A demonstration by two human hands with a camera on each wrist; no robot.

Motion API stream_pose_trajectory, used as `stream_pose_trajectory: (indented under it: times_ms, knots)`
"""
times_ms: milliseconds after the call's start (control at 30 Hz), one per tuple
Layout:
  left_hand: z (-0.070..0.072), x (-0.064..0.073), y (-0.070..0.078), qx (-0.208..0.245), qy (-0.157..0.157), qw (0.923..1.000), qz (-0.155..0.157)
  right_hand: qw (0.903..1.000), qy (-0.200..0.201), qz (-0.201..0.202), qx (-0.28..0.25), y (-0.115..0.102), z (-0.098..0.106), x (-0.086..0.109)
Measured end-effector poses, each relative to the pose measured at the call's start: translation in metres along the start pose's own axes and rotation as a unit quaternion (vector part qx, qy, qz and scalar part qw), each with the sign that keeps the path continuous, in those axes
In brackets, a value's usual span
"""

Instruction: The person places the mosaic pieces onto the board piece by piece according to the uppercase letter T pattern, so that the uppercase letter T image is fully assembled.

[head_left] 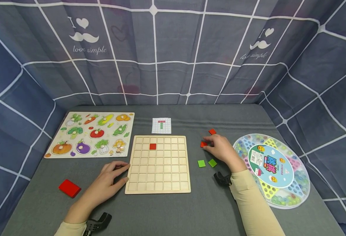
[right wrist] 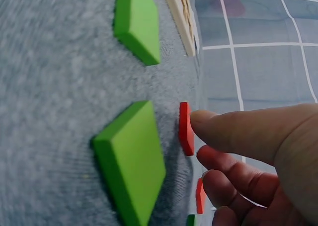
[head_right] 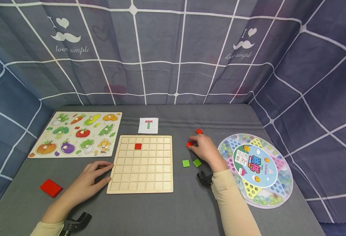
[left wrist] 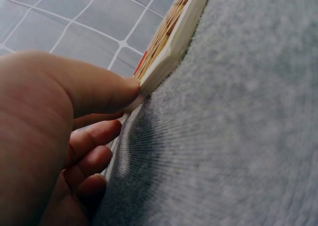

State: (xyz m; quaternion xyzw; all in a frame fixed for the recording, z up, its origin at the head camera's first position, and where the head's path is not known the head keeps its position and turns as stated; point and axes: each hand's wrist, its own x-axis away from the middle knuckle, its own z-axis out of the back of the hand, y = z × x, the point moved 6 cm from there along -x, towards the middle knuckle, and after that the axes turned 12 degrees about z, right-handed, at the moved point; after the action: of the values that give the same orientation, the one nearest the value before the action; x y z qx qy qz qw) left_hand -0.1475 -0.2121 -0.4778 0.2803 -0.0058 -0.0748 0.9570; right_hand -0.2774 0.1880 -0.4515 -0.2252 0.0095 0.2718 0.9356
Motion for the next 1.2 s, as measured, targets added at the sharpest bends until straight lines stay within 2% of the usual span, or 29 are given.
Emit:
stream_pose_trajectory:
  times_ms: [467, 733, 967, 1200]
  knots:
    - [0.001, 0.000, 0.002, 0.005, 0.001, 1.0000, 0.000, 0.9993, 0.008, 0.020, 0.031, 0.000, -0.004, -0.001]
    - [0.000, -0.001, 0.001, 0.007, 0.007, 0.9999, -0.005, 0.9985, 0.019, 0.037, 0.034, -0.009, 0.001, -0.004]
    - [0.000, 0.000, 0.000, 0.005, 0.000, 1.0000, 0.001, 0.9970, 0.016, 0.070, 0.028, -0.031, 0.000, -0.023]
    - [-0.001, 0.000, 0.000, 0.001, -0.005, 1.0000, 0.005, 0.9928, -0.005, 0.117, 0.024, -0.068, -0.011, -0.052]
